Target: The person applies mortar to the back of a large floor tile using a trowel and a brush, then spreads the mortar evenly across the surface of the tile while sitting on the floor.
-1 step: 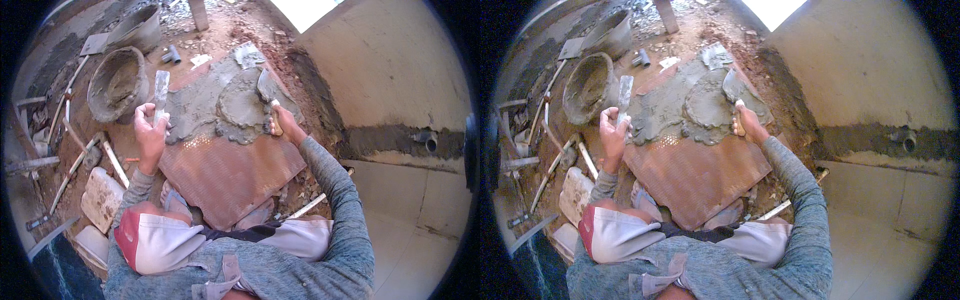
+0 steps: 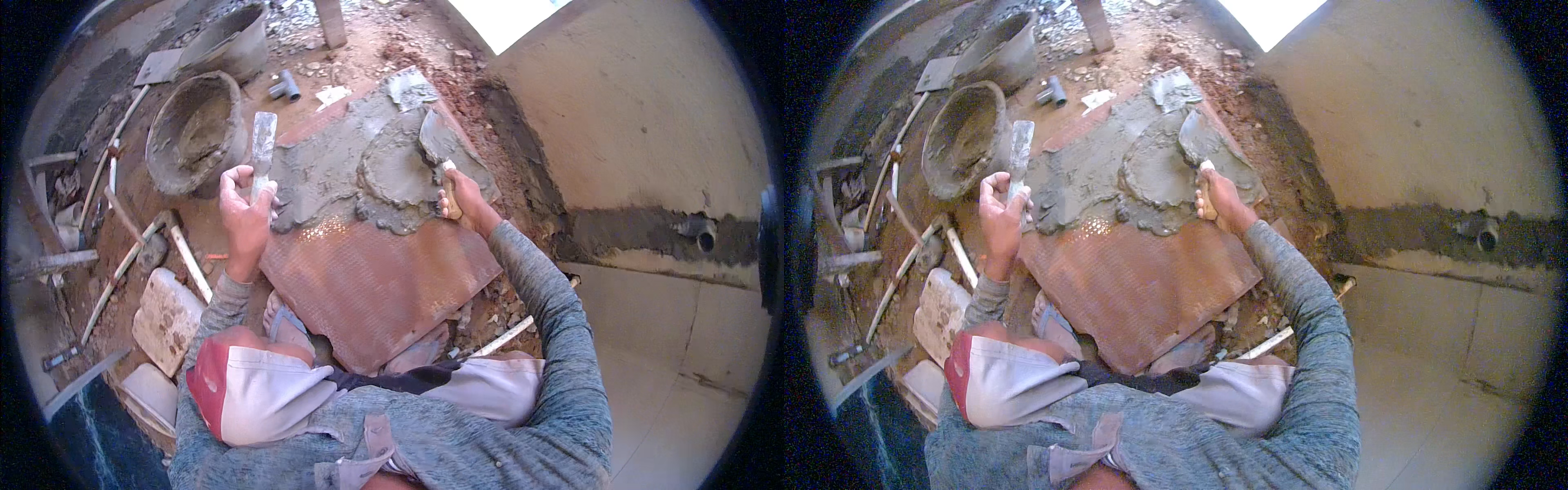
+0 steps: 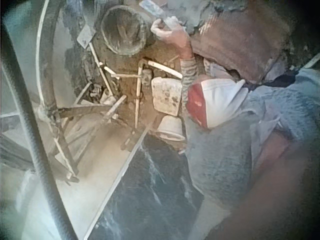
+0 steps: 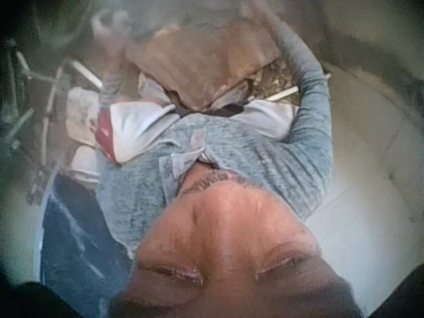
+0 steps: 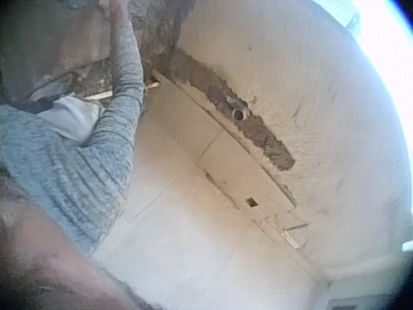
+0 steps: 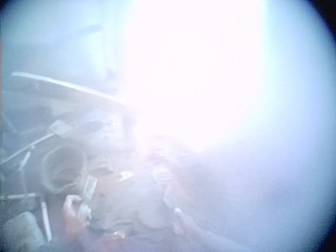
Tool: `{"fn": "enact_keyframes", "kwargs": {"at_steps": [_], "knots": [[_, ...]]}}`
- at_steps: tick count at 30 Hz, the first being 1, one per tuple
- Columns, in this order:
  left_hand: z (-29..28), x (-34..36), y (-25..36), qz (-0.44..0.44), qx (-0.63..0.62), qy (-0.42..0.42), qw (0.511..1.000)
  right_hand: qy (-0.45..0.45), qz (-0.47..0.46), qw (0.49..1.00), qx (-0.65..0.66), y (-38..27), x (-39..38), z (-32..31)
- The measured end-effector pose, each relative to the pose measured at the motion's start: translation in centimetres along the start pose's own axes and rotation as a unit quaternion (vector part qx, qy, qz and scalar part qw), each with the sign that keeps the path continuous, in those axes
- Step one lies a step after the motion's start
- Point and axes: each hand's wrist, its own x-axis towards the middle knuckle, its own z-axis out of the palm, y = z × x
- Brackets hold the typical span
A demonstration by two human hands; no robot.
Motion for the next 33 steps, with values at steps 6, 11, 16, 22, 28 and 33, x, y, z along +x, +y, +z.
{"fn": "enact_keyframes", "kwargs": {"at_steps": [6,11,16,22,28,33], "knots": [[-2.6,1.1,0.2,0.014,0.009,0.055,0.998,-0.106,0.021,0.985,-0.136,2.7,-0.1,7.3],[-5.5,2.1,1.1,0.048,-0.019,0.124,0.991,-0.188,0.045,0.965,-0.180,5.3,-3.3,14.0],[-11.4,4.4,1.0,0.070,-0.014,0.209,0.975,-0.136,-0.117,0.917,-0.355,5.4,-2.0,12.1],[-19.7,8.8,-3.1,0.011,-0.064,0.307,0.950,-0.020,-0.022,0.978,-0.208,4.0,-3.6,5.9],[-23.2,12.9,-9.5,-0.035,-0.088,0.303,0.948,-0.050,0.137,0.989,-0.018,7.4,-7.5,10.8],[-21.9,13.1,-8.8,-0.030,-0.108,0.294,0.949,-0.201,0.163,0.959,-0.114,9.4,-8.1,16.9]]}}
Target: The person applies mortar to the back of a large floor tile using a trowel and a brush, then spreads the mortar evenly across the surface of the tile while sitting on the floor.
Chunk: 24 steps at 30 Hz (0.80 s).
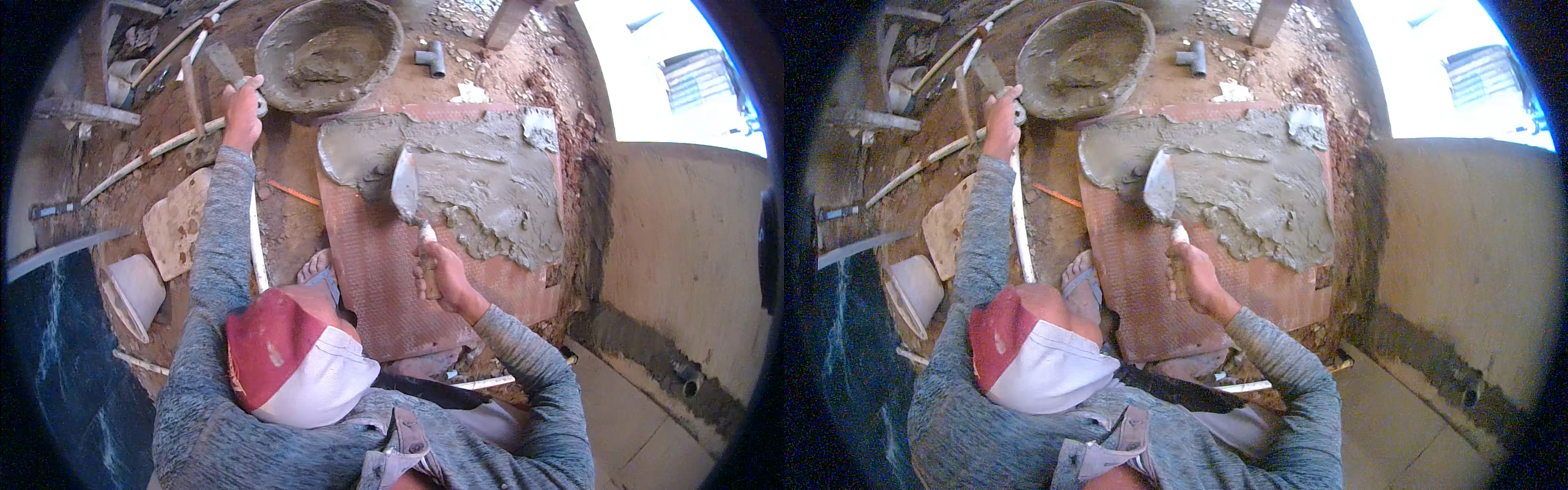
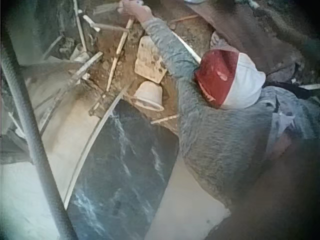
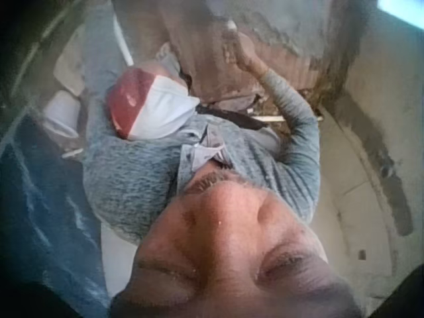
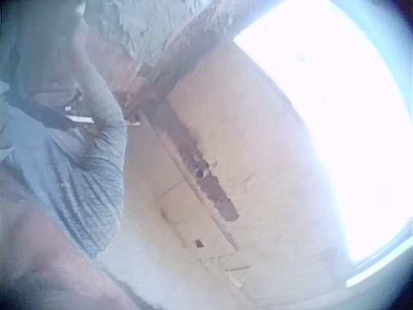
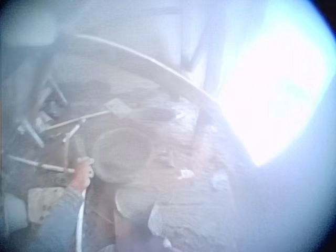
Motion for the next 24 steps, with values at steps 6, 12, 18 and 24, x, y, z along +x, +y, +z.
{"fn": "enact_keyframes", "kwargs": {"at_steps": [6,12,18,24], "knots": [[-0.3,-0.3,-0.4,-0.009,-0.022,-0.005,1.000,-0.041,-0.085,0.962,-0.255,-1.2,3.1,1.0],[0.3,-1.7,0.6,-0.027,-0.052,-0.010,0.998,-0.024,-0.077,0.849,-0.522,-2.2,2.3,0.4],[0.5,-1.2,-0.3,0.001,-0.053,-0.002,0.999,-0.026,-0.225,0.715,-0.661,0.6,0.1,-1.4],[0.1,-0.6,-0.8,0.027,-0.064,-0.018,0.997,-0.001,-0.224,0.628,-0.745,-0.5,-1.5,-3.0]]}}
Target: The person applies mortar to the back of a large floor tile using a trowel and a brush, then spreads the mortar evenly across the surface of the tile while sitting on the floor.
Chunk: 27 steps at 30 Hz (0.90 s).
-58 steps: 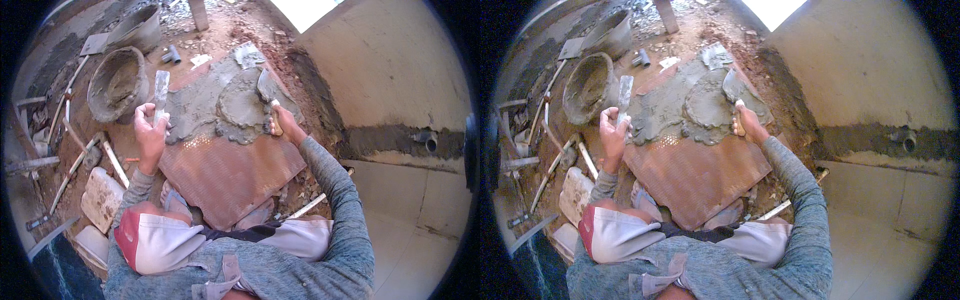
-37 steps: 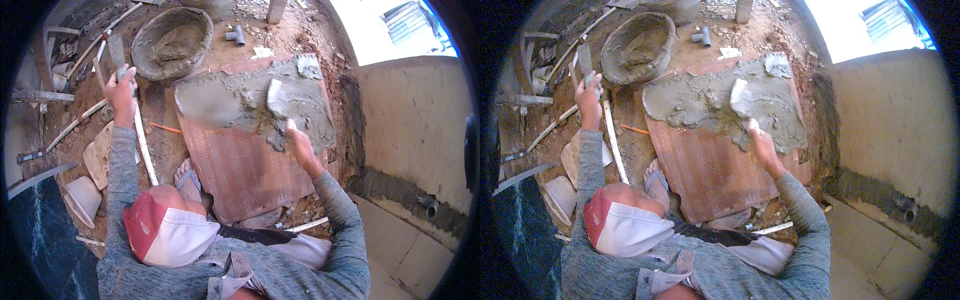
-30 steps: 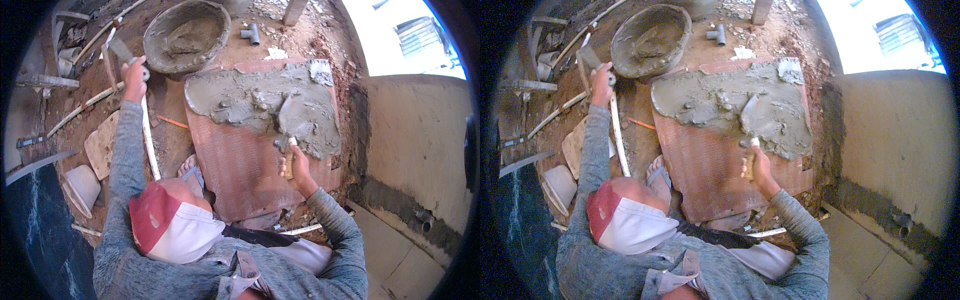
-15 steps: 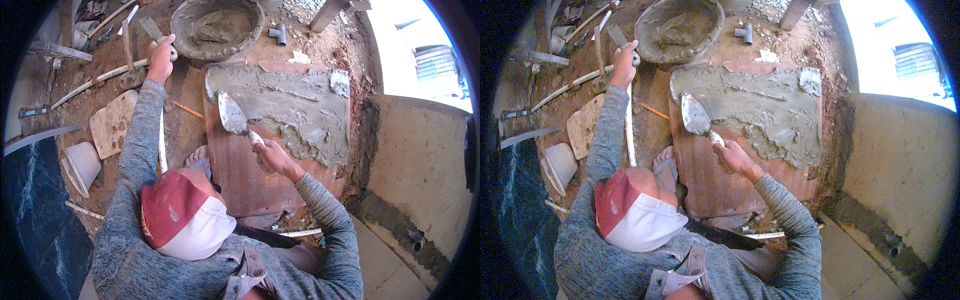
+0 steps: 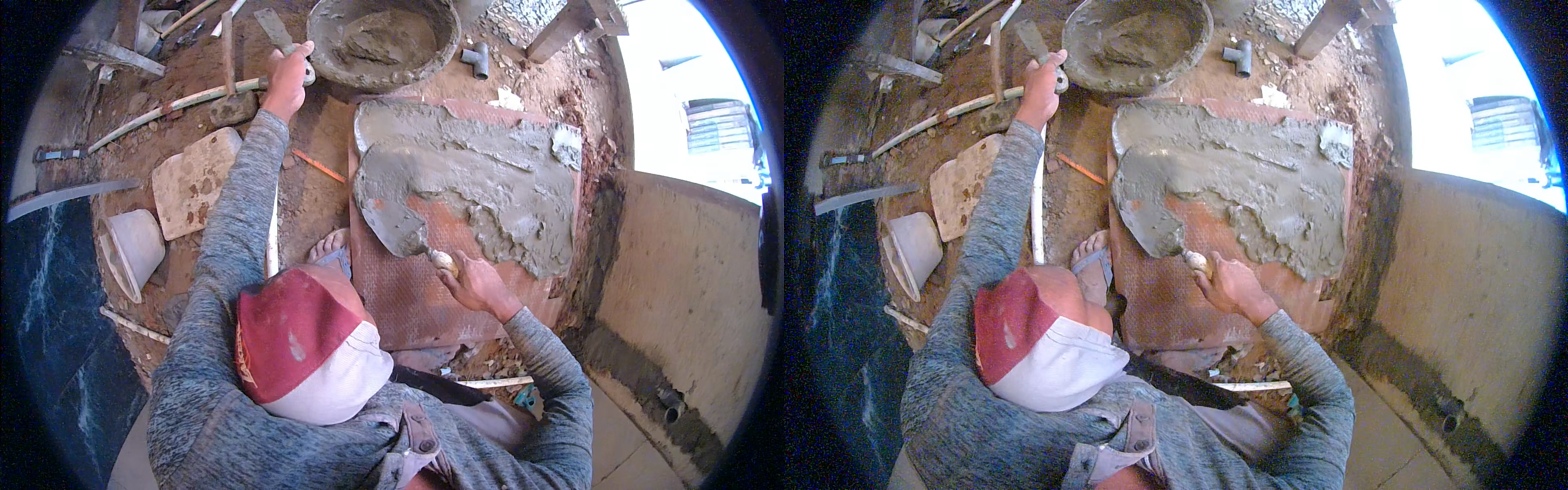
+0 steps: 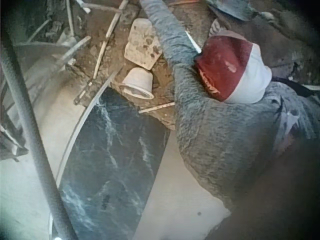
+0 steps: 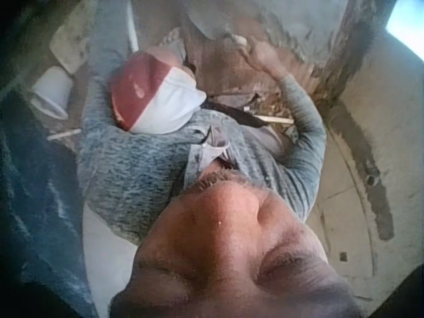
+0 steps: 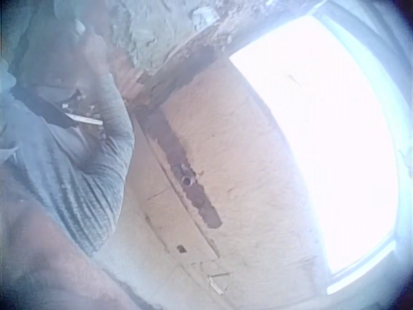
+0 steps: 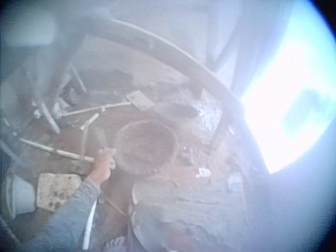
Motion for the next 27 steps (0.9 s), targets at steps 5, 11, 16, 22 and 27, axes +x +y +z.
{"fn": "enact_keyframes", "kwargs": {"at_steps": [5,11,16,22,27], "knots": [[0.4,-0.6,0.2,0.008,0.018,0.024,1.000,0.024,-0.004,0.998,-0.062,-1.1,1.9,-2.0],[0.6,-1.0,0.3,-0.013,0.037,0.019,0.999,0.103,-0.010,0.992,-0.078,-1.6,6.5,-3.3],[0.2,-0.8,0.3,-0.028,0.024,0.009,0.999,0.155,-0.019,0.984,-0.082,-3.2,9.3,-5.1],[0.9,-0.7,0.2,-0.004,0.038,0.048,0.998,0.181,0.016,0.980,-0.085,-4.2,12.2,-5.9],[0.4,-0.6,0.4,-0.017,0.021,0.010,1.000,0.204,0.049,0.976,-0.064,-3.9,12.0,-5.6]]}}
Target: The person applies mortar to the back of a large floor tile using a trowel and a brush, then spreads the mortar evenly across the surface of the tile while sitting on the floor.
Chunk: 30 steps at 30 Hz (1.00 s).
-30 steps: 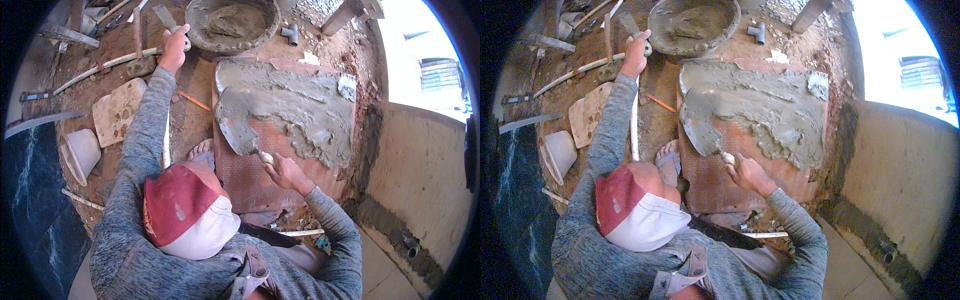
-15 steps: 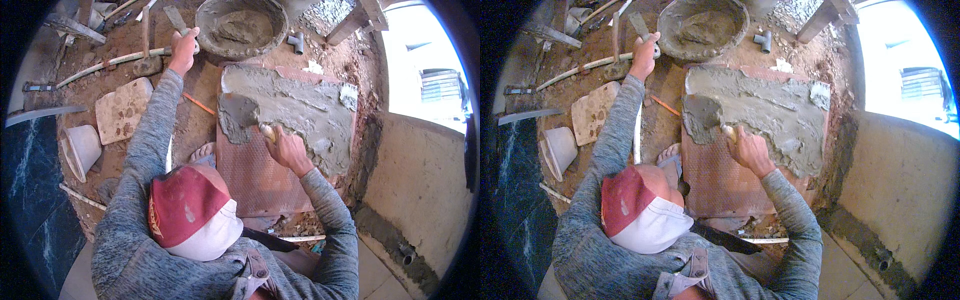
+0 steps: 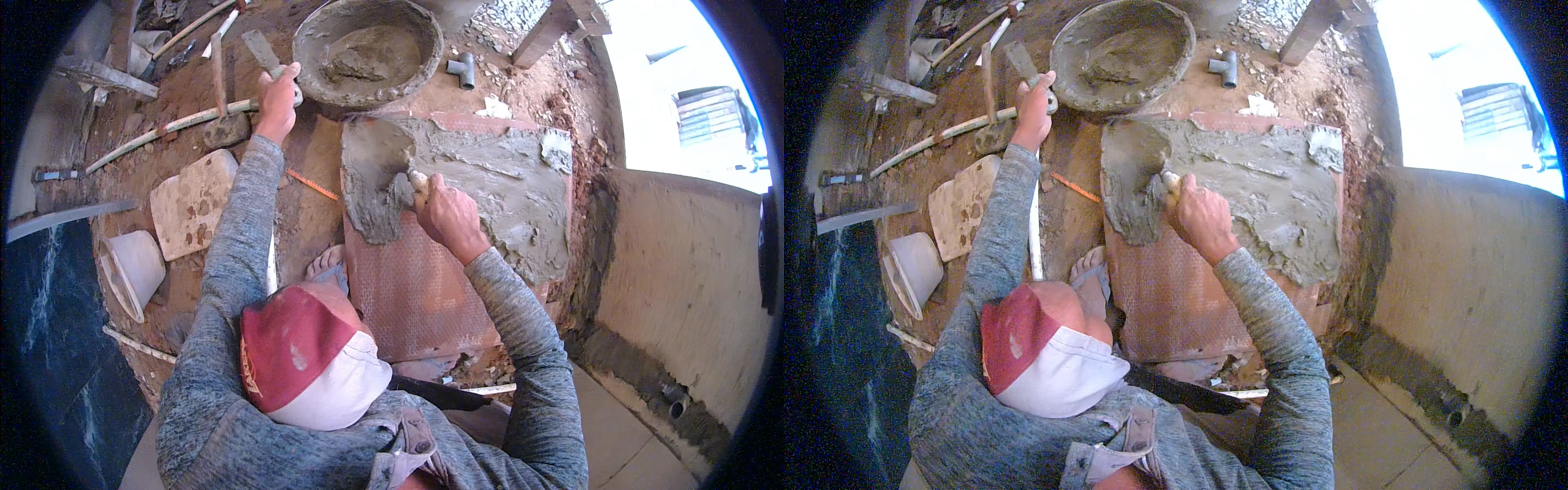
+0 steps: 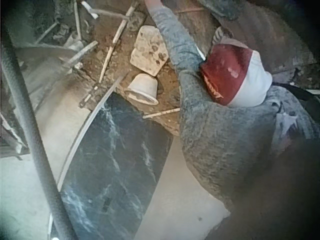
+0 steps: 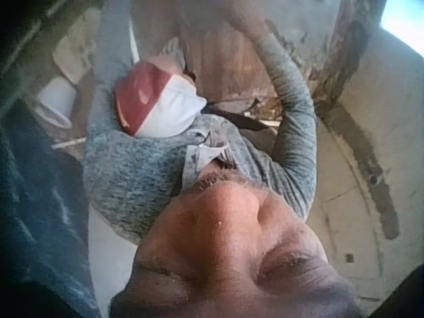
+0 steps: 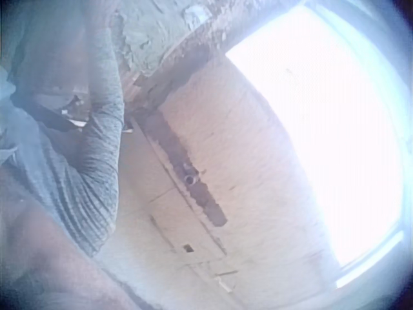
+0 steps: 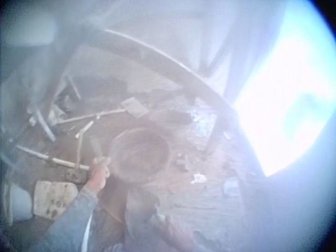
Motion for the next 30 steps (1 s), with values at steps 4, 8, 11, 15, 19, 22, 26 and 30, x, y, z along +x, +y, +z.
{"fn": "enact_keyframes", "kwargs": {"at_steps": [4,8,11,15,19,22,26,30], "knots": [[0.9,-0.3,0.1,-0.002,-0.005,0.028,1.000,0.020,0.024,0.999,-0.012,2.6,-0.9,-0.8],[-0.7,0.5,-0.5,-0.004,0.011,0.009,1.000,0.046,0.035,0.998,-0.023,5.8,-2.0,-1.2],[0.1,0.5,-0.6,0.005,0.020,0.009,1.000,0.071,0.043,0.997,0.002,6.6,-2.9,-1.2],[0.5,0.0,-0.6,0.019,0.034,0.014,0.999,0.020,0.043,0.998,0.038,3.3,-5.2,-0.6],[0.0,0.2,-0.4,0.007,0.033,0.017,0.999,0.009,0.004,1.000,0.019,1.4,-5.2,1.3],[0.2,0.0,0.1,0.003,0.046,0.009,0.999,0.041,0.019,0.999,-0.001,3.2,-5.3,2.2],[0.2,-0.4,0.4,0.001,0.023,0.002,1.000,0.071,0.060,0.995,-0.020,6.8,-4.5,-0.5],[0.7,-0.7,0.6,0.005,0.023,0.000,1.000,0.084,0.078,0.992,-0.046,10.1,-4.5,-2.4]]}}
